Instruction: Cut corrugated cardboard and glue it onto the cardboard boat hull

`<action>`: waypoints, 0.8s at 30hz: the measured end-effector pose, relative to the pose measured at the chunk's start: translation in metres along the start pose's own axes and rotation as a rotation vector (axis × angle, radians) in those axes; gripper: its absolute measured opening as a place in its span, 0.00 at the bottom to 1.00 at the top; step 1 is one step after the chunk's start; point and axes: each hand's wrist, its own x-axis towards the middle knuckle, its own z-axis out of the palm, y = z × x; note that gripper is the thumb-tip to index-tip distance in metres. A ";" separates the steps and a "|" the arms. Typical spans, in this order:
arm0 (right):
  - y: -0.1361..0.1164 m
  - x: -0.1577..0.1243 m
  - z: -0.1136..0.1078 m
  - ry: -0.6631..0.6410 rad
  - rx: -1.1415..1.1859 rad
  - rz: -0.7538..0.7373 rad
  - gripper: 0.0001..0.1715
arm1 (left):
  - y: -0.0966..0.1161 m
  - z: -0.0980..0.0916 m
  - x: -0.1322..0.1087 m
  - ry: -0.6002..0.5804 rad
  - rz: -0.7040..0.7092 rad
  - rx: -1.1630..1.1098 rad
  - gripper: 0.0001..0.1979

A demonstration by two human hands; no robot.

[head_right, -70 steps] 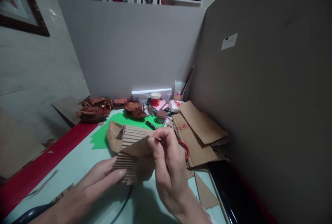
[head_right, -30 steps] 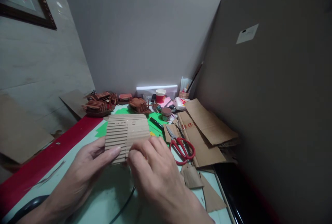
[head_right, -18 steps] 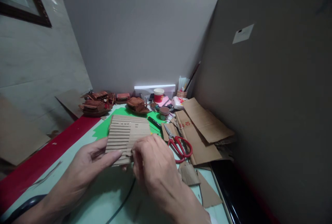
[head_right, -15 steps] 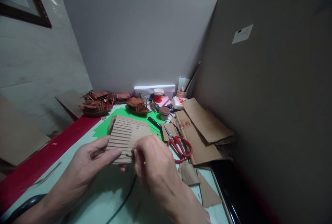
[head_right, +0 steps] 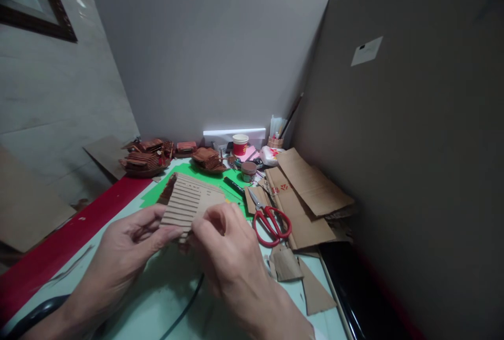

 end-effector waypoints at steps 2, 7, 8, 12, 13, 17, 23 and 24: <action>-0.001 -0.002 0.003 0.019 -0.053 -0.015 0.10 | 0.000 0.002 -0.002 -0.003 0.008 0.003 0.04; -0.005 -0.003 0.003 0.016 0.097 0.047 0.09 | -0.002 0.001 -0.003 0.000 0.050 0.028 0.04; -0.006 -0.002 0.001 -0.002 0.169 0.107 0.09 | -0.003 0.000 -0.002 -0.018 0.067 0.040 0.04; -0.010 -0.002 -0.006 -0.081 0.384 0.376 0.10 | -0.007 -0.009 0.001 -0.132 0.110 0.085 0.03; -0.011 -0.002 -0.007 -0.091 0.418 0.431 0.11 | -0.008 -0.011 0.002 -0.156 0.107 0.083 0.02; -0.010 -0.004 -0.005 -0.115 0.614 0.590 0.14 | -0.010 -0.017 0.004 -0.212 0.112 0.054 0.02; -0.011 -0.001 -0.004 -0.069 0.859 0.623 0.14 | -0.009 -0.015 0.003 -0.177 0.135 0.047 0.01; -0.011 0.000 -0.004 -0.057 0.836 0.614 0.14 | -0.009 -0.015 0.003 -0.167 0.140 0.054 0.01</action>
